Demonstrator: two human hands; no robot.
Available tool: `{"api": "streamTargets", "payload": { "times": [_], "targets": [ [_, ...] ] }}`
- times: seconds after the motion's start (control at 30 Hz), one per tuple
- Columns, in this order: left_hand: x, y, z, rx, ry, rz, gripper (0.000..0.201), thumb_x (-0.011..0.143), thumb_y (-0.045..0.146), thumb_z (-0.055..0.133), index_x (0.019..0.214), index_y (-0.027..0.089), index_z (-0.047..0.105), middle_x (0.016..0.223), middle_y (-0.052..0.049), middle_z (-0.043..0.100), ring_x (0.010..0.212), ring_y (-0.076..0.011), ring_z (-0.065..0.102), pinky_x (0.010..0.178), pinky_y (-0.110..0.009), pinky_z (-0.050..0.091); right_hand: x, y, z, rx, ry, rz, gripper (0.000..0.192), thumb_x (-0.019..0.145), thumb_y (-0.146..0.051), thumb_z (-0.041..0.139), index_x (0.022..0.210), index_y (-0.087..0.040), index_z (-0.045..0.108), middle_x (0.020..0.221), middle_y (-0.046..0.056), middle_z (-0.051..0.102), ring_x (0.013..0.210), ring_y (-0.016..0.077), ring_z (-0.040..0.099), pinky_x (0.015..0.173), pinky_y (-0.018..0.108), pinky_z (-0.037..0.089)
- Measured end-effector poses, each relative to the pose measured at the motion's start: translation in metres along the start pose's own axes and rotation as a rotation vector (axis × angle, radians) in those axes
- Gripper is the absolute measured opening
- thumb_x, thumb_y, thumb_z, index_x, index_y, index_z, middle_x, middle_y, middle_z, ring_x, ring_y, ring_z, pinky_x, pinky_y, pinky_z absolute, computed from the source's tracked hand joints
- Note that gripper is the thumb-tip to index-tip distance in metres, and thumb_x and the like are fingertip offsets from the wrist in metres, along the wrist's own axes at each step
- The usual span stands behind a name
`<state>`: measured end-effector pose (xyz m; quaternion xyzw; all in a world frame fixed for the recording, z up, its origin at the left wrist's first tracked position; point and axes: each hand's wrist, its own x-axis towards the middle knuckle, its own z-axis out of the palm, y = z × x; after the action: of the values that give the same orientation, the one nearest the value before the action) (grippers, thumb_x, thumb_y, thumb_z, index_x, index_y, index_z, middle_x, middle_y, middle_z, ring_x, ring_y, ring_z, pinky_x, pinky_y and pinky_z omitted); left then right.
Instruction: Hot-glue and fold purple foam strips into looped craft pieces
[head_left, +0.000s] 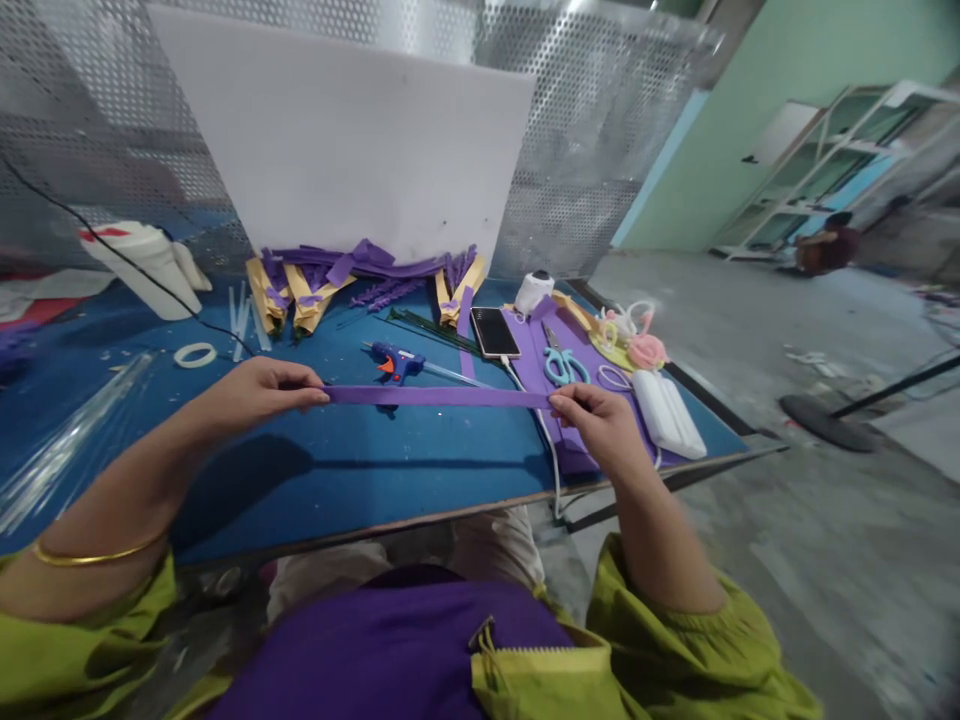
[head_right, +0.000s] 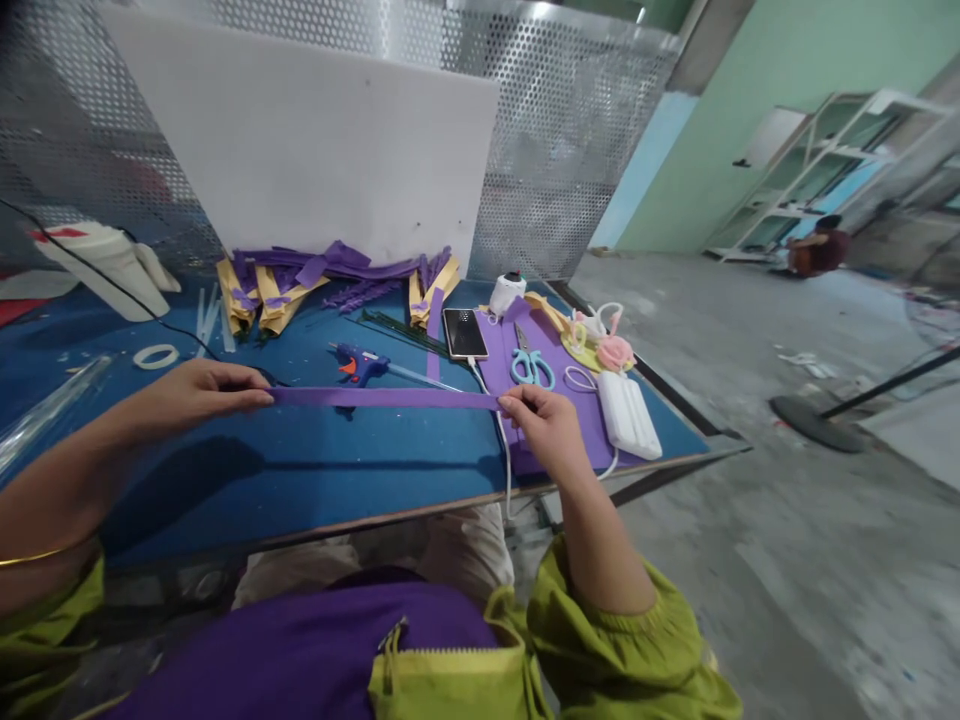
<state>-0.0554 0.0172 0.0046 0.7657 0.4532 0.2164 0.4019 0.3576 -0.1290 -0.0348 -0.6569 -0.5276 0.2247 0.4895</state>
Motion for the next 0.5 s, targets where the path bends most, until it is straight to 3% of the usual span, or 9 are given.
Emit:
{"api": "streamTargets", "payload": {
  "times": [0.13,0.27,0.37,0.5],
  "targets": [
    [-0.006,0.004,0.001,-0.221,0.277,-0.131,0.011,0.068,0.015,0.081,0.078,0.013,0.077,0.057,0.002,0.063,0.052,-0.0085,0.047,0.05,-0.015,0.033,-0.006,-0.008,0.003,0.096,-0.026,0.019,0.023,0.076,-0.04,0.073,0.077,-0.017,0.071,0.062,-0.001,0.063,0.059,0.0134,0.055,0.06,0.027,0.042],
    [-0.018,0.013,0.016,-0.712,0.594,-0.271,0.013,0.07,0.0,0.069,0.066,0.013,0.068,0.05,0.003,0.058,0.046,-0.0081,0.046,0.043,-0.015,0.033,-0.02,-0.011,0.009,0.171,0.025,0.075,0.024,0.073,-0.04,0.076,0.078,-0.017,0.073,0.061,-0.001,0.064,0.058,0.013,0.055,0.06,0.026,0.042],
    [-0.027,0.019,0.033,-0.992,0.71,-0.346,0.022,0.077,-0.001,0.062,0.063,0.015,0.06,0.05,0.004,0.057,0.046,-0.0097,0.05,0.044,-0.018,0.041,-0.029,-0.011,0.014,0.23,0.094,0.113,0.025,0.071,-0.04,0.079,0.076,-0.017,0.072,0.06,-0.001,0.063,0.057,0.0127,0.054,0.059,0.026,0.041],
    [-0.032,0.02,0.045,-1.153,0.841,-0.386,0.027,0.088,0.0,0.055,0.067,0.017,0.059,0.058,0.006,0.064,0.051,-0.0102,0.059,0.046,-0.021,0.048,-0.037,-0.013,0.015,0.261,0.145,0.078,0.022,0.074,-0.039,0.076,0.071,-0.017,0.069,0.057,-0.002,0.06,0.056,0.0122,0.052,0.059,0.026,0.04]
  ]
}}
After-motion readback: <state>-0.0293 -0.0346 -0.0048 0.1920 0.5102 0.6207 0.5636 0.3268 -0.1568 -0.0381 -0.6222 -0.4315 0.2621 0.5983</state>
